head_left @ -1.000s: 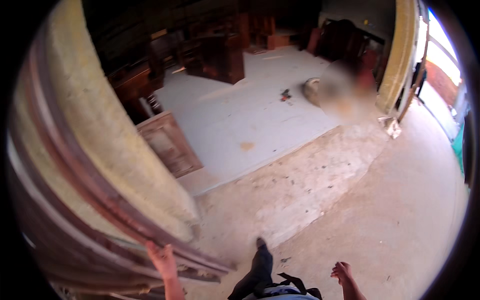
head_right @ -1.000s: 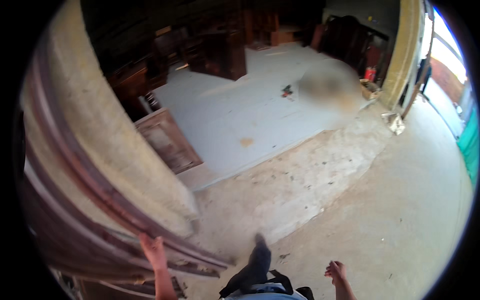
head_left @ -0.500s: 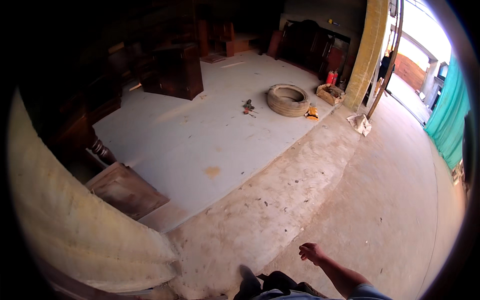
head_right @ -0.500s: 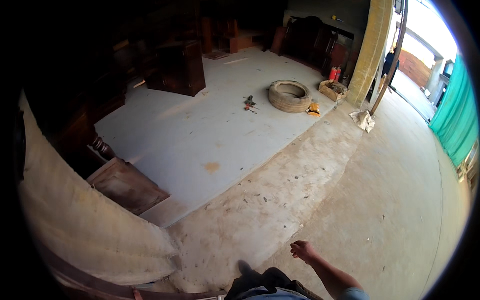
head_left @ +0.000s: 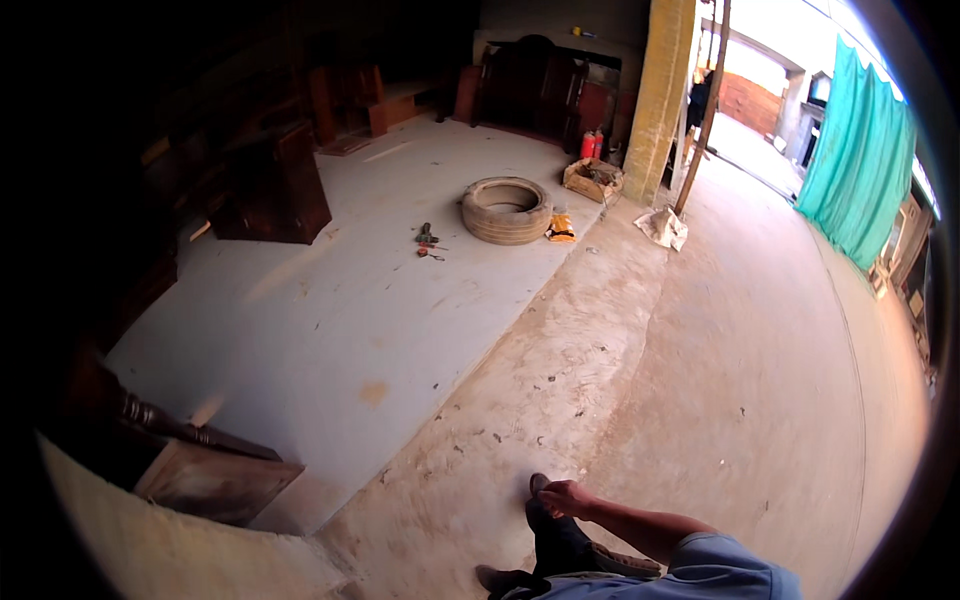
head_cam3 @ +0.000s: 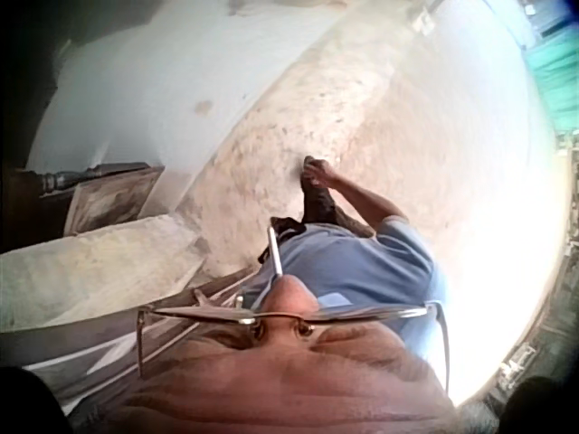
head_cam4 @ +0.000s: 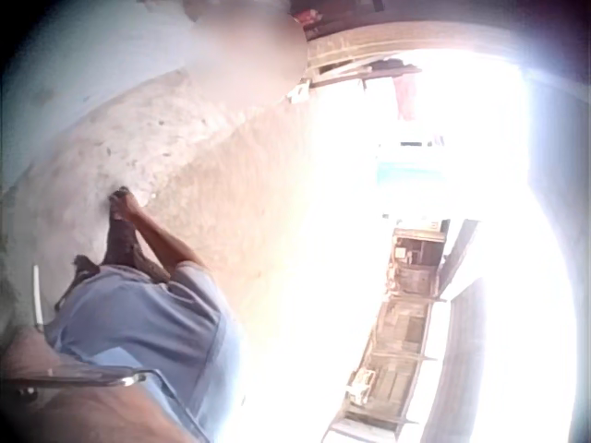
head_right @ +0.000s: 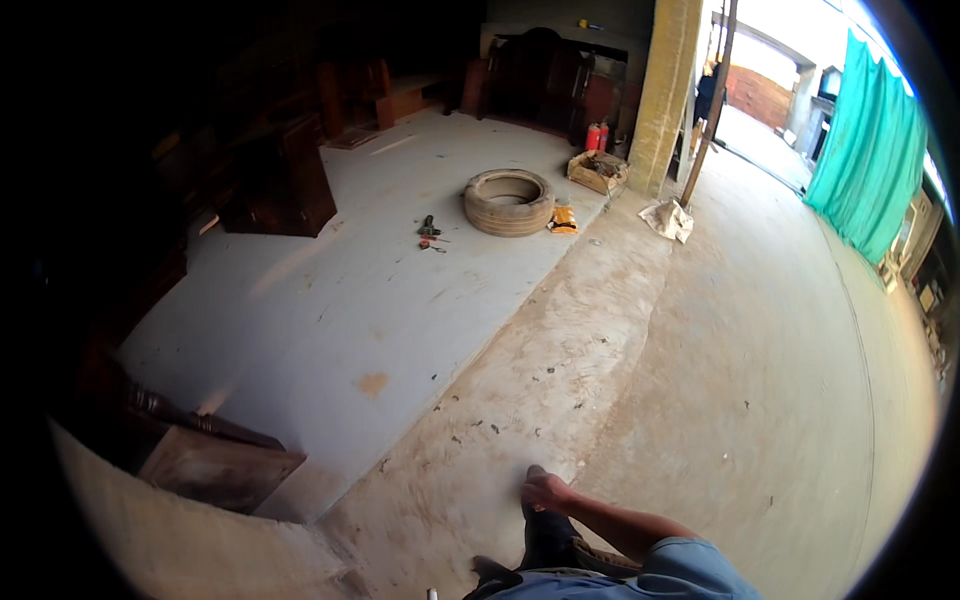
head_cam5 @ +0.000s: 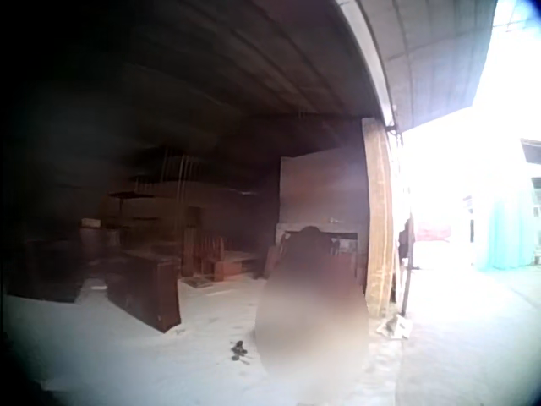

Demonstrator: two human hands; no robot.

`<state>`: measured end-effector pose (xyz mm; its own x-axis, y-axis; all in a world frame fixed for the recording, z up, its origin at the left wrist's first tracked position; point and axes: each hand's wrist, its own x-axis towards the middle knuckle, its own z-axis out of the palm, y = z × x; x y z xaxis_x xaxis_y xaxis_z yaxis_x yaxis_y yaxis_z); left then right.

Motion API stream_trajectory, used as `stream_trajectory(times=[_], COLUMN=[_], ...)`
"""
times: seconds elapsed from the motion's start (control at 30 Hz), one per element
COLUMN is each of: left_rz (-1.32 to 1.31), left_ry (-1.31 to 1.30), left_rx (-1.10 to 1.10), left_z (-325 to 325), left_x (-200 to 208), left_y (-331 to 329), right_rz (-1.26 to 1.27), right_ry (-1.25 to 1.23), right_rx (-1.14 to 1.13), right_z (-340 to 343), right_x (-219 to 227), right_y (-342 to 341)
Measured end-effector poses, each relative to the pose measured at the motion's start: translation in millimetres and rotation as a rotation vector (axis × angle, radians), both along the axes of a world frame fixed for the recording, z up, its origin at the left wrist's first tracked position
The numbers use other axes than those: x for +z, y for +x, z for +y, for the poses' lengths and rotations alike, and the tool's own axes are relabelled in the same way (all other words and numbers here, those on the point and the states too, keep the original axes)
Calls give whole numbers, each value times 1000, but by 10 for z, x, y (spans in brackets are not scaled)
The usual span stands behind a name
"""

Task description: The person walks through a workshop, picks up a long metal bar, and places it across a tire. They then use a tape measure to measure the bar and a power drill to make a hole in a black cylindrical object resting on the bar.

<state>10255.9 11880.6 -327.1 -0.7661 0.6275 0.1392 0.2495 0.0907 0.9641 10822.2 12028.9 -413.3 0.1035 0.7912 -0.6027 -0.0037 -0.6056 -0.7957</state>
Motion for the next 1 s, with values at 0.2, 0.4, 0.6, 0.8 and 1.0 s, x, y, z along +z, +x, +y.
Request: stream_trajectory(times=[0.2, 0.4, 0.6, 0.8, 1.0], left_rz=[38, 569, 314, -20, -136], left_ry=[-599, -975, -535, -627, -929], left_rx=[-243, -791, -1043, -1012, -996], left_z=[1174, 2483, 3760, 4713, 5856], left_x=[-436, -568, -240, -258, 404], left_y=[635, 1976, 4056, 5107, 6261], right_rz=[82, 27, -51, 25, -92], right_ry=[13, -101, -126, -72, -218], right_rx=[-150, -355, -455, -546, -564], right_z=[633, 997, 1471, 2291, 2978], right_x=[-6, -247, 126, 314, 222], right_y=[809, 2361, 3539, 4243, 4917])
